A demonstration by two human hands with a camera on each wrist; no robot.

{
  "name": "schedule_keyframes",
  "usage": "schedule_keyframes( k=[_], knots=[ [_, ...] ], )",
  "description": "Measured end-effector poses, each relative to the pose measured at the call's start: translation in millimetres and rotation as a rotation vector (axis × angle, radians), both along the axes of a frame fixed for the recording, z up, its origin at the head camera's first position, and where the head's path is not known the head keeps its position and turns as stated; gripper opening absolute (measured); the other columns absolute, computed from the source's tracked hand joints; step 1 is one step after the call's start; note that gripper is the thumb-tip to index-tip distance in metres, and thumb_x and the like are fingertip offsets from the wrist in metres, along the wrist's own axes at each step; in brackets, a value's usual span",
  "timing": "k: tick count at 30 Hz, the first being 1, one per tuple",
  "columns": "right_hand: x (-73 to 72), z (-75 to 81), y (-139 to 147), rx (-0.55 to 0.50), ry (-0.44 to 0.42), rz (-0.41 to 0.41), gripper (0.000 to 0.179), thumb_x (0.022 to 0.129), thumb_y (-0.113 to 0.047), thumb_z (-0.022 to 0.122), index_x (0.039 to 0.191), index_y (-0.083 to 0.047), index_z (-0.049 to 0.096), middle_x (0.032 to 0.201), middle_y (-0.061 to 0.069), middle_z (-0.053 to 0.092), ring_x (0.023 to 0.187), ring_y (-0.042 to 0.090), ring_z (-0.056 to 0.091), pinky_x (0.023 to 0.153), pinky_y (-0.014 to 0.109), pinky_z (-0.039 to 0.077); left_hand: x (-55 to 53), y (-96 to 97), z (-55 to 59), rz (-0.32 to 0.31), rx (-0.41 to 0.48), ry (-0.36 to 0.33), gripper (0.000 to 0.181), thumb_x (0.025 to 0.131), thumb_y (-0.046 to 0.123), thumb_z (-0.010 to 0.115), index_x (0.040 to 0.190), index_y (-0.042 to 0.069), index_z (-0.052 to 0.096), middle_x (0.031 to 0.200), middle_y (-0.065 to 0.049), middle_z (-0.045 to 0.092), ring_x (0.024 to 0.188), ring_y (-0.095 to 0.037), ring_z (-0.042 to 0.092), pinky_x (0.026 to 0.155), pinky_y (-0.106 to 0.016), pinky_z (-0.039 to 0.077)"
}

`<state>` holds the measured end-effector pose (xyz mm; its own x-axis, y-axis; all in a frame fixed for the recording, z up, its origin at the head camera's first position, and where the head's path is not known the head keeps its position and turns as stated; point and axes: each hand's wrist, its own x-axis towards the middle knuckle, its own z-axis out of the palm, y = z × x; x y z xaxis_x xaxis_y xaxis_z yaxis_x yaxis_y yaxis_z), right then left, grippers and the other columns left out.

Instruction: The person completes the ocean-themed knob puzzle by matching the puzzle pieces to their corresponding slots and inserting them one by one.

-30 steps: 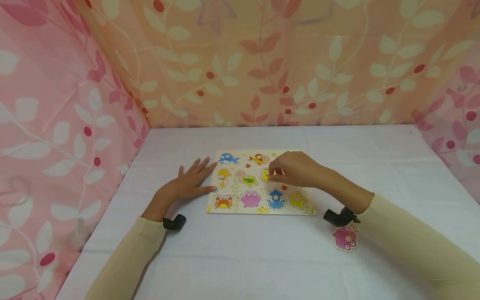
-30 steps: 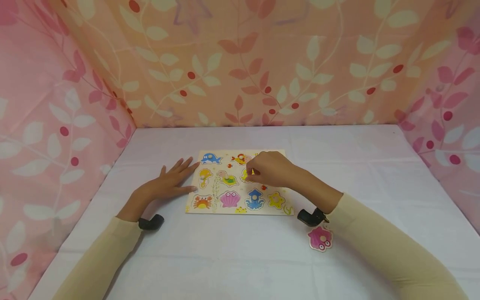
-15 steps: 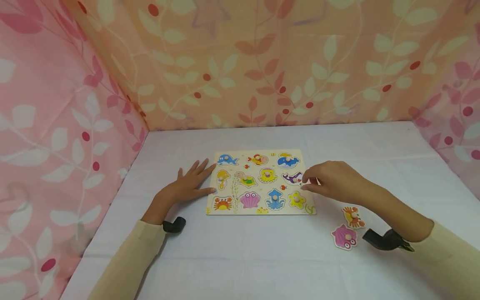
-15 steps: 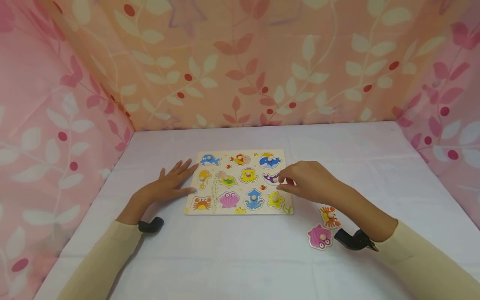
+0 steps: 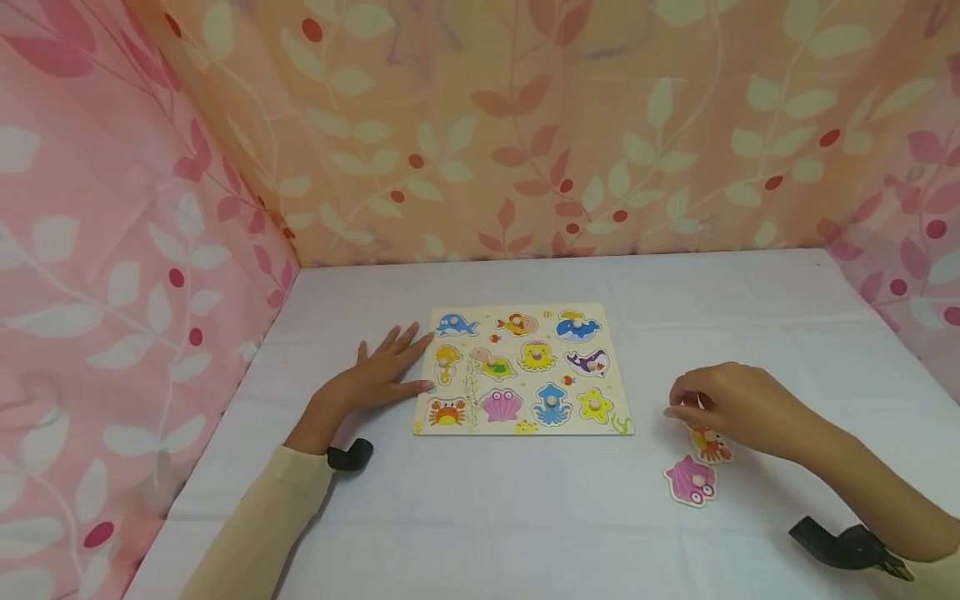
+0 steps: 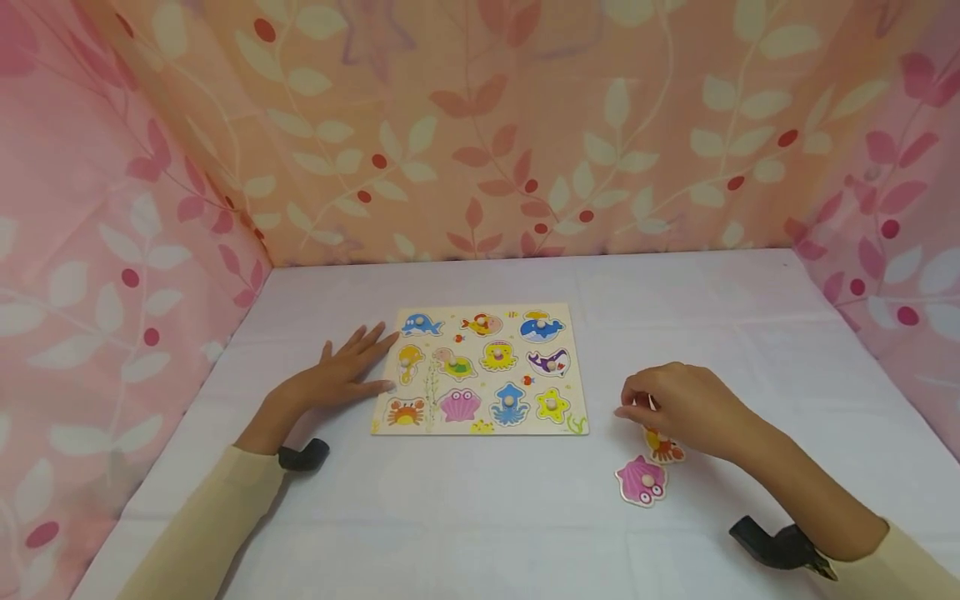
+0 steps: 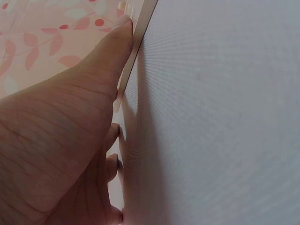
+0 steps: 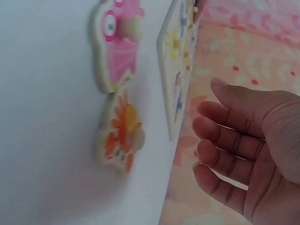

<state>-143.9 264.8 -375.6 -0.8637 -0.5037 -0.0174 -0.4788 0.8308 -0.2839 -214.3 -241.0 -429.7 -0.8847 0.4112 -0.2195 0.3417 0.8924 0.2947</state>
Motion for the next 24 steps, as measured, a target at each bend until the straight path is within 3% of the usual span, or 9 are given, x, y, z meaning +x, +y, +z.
schedule_keyframes(
  k=[14, 24],
  knots=[
    [19.3, -28.1, 36, 0.051, 0.017, -0.082, 0.019, 0.08, -0.04, 0.085, 0.079, -0.032, 0.068, 0.062, -0.02, 0.044, 0.06, 0.001, 0.039, 0.053, 0.023, 0.033, -0.3, -0.8, -2.1, 0.002, -0.003, 0.013, 0.092, 0.093, 0.067, 0.058, 0.164, 0.029, 0.015, 0.171, -0.008, 0.004, 0.156, -0.039, -0.003, 0.11, -0.079, -0.004],
    [21.6, -33.8, 39, 0.06, 0.013, -0.106, 0.018, 0.081, -0.036, 0.084, 0.078, -0.031, 0.067, 0.061, -0.02, 0.045, 0.059, 0.002, 0.039, 0.053, 0.024, 0.033, -1.5, -1.5, -3.1, -0.002, -0.002, 0.006, 0.092, 0.093, 0.067, 0.057, 0.165, 0.029, 0.014, 0.171, -0.007, 0.003, 0.156, -0.038, -0.004, 0.11, -0.079, -0.004]
  ],
)
